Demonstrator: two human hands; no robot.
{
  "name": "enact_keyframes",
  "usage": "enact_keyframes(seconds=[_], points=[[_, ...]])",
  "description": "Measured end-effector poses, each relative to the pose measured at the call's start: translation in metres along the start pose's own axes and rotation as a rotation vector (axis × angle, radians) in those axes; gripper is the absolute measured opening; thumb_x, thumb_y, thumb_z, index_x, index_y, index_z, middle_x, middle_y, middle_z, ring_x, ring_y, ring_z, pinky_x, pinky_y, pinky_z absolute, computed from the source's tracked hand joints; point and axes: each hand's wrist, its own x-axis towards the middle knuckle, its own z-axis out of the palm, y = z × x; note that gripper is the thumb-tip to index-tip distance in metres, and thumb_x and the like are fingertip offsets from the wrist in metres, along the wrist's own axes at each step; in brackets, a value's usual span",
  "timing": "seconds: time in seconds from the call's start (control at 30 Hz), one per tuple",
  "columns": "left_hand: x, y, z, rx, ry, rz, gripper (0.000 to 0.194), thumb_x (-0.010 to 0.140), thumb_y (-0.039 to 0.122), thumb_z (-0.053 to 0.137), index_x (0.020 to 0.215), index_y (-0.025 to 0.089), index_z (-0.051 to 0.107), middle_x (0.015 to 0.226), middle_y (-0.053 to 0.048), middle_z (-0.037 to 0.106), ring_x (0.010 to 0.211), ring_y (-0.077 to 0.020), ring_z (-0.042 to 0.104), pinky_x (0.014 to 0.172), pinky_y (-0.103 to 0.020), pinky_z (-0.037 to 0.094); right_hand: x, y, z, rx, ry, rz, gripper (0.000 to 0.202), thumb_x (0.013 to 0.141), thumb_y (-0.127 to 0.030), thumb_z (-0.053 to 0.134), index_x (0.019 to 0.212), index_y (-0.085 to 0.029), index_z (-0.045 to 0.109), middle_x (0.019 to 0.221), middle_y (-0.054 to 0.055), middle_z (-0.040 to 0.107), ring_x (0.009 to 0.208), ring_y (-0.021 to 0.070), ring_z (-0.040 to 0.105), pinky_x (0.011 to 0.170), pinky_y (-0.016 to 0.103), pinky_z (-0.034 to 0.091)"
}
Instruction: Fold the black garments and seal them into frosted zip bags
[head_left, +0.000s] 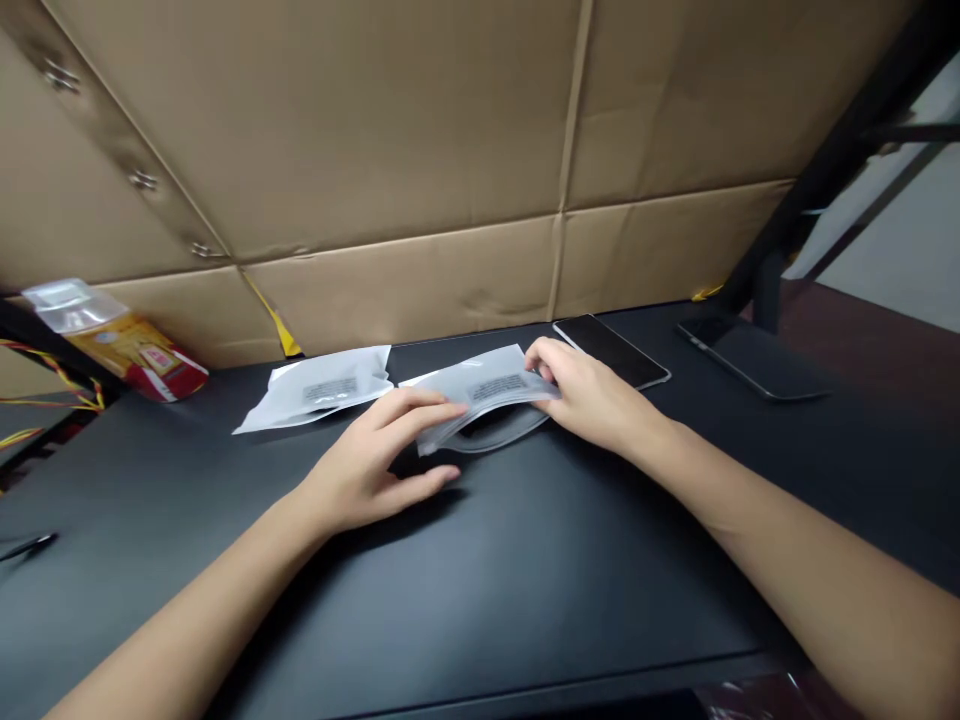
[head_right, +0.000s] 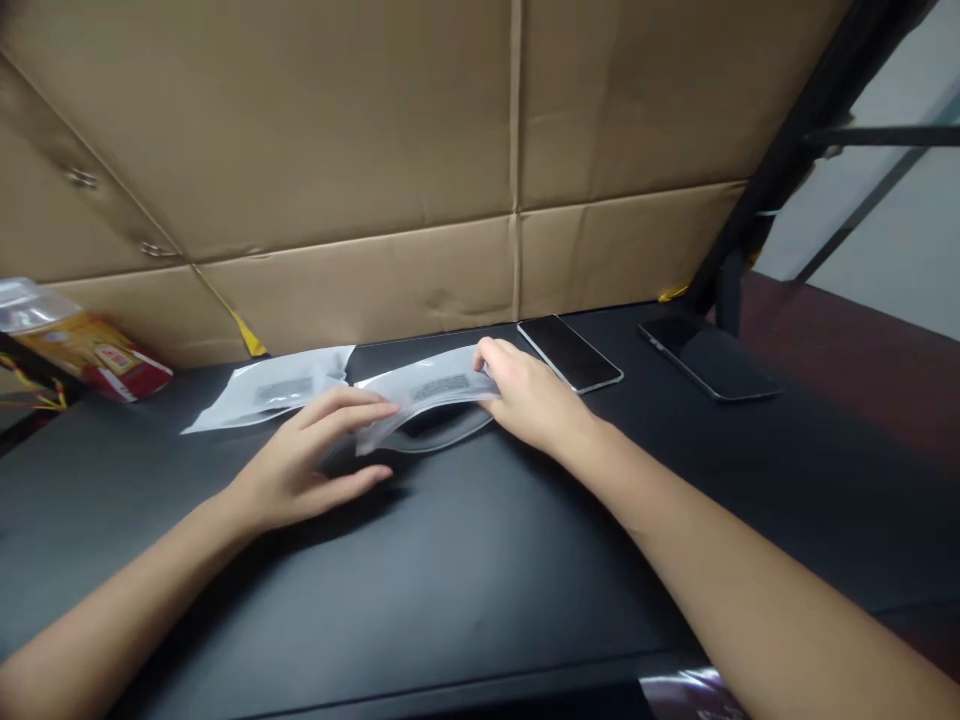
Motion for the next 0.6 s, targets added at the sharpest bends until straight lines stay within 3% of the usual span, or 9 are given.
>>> enact_keyframes(seconds=[0.07,0.13,0.2,0.27,0.37,0.43,0.5,0.6], points=[[-0.001,-0.006,0.001,0.061,-0.027,-0.018,0.053,0.097,0.029,0.075,0.146,0.024,0.056,0.136,-0.013,0.067,0.124,-0.0264,0.067,0.104,-0.041,0.058,0.000,0.007,-0.005,0.041,-0.059,-0.006,0.026,0.090,-0.021,0.068,0.114,-0.025,0.059,0.109,0.006,0.067,0.097,0.0257,0.067,0.082,0.038,0.053],[-0.002,-0.012,0.003,0.116,0.021,-0.022,0.033,0.099,0.022,0.068,0.132,0.023,0.063,0.123,-0.009,0.073,0.112,-0.0235,0.072,0.096,-0.038,0.060,-0.001,0.008,-0.010,0.067,-0.089,-0.076,0.047,0.091,-0.026,0.070,0.135,-0.026,0.056,0.128,0.011,0.064,0.116,0.0297,0.065,0.094,0.045,0.055],[-0.002,-0.013,0.003,0.143,0.106,0.003,0.017,0.100,0.014,0.063,0.114,0.022,0.066,0.105,-0.005,0.076,0.097,-0.0197,0.075,0.087,-0.033,0.061,-0.004,0.000,-0.011,0.048,-0.048,-0.193,0.067,0.090,-0.025,0.072,0.151,-0.028,0.046,0.148,0.015,0.053,0.136,0.0333,0.056,0.108,0.052,0.050],[-0.002,-0.009,0.002,0.141,0.185,0.043,0.011,0.099,0.012,0.065,0.104,0.021,0.066,0.096,-0.003,0.077,0.089,-0.0171,0.076,0.082,-0.029,0.061,-0.007,-0.015,-0.009,0.008,0.044,-0.350,0.064,0.092,-0.028,0.073,0.151,-0.029,0.050,0.155,0.015,0.049,0.144,0.0346,0.049,0.114,0.056,0.044],[-0.001,0.005,0.000,0.115,0.266,0.092,0.009,0.097,0.013,0.072,0.098,0.021,0.067,0.093,-0.002,0.079,0.085,-0.0147,0.077,0.081,-0.026,0.061,-0.013,-0.045,0.000,-0.042,0.191,-0.589,0.032,0.098,-0.034,0.073,0.129,-0.028,0.068,0.140,0.011,0.066,0.132,0.0310,0.058,0.109,0.051,0.044],[-0.001,0.014,-0.001,0.094,0.286,0.108,0.010,0.096,0.012,0.072,0.101,0.021,0.069,0.098,-0.002,0.080,0.087,-0.0145,0.078,0.082,-0.026,0.062,-0.016,-0.061,0.004,-0.059,0.288,-0.683,0.015,0.101,-0.031,0.072,0.115,-0.026,0.072,0.123,0.006,0.076,0.119,0.0262,0.064,0.100,0.045,0.045],[-0.002,0.021,-0.002,0.079,0.294,0.120,0.017,0.097,0.010,0.071,0.109,0.022,0.071,0.106,-0.003,0.081,0.094,-0.0153,0.079,0.086,-0.027,0.064,-0.018,-0.069,0.006,-0.074,0.359,-0.702,0.004,0.102,-0.027,0.069,0.105,-0.026,0.073,0.109,0.001,0.081,0.109,0.0228,0.066,0.094,0.042,0.043],[-0.003,0.025,-0.004,0.106,0.293,0.112,0.031,0.097,0.006,0.069,0.121,0.026,0.071,0.114,-0.001,0.082,0.101,-0.0160,0.080,0.091,-0.029,0.066,-0.019,-0.071,0.002,-0.087,0.371,-0.626,0.009,0.105,-0.024,0.065,0.098,-0.024,0.072,0.098,0.000,0.081,0.100,0.0209,0.067,0.091,0.042,0.042]])
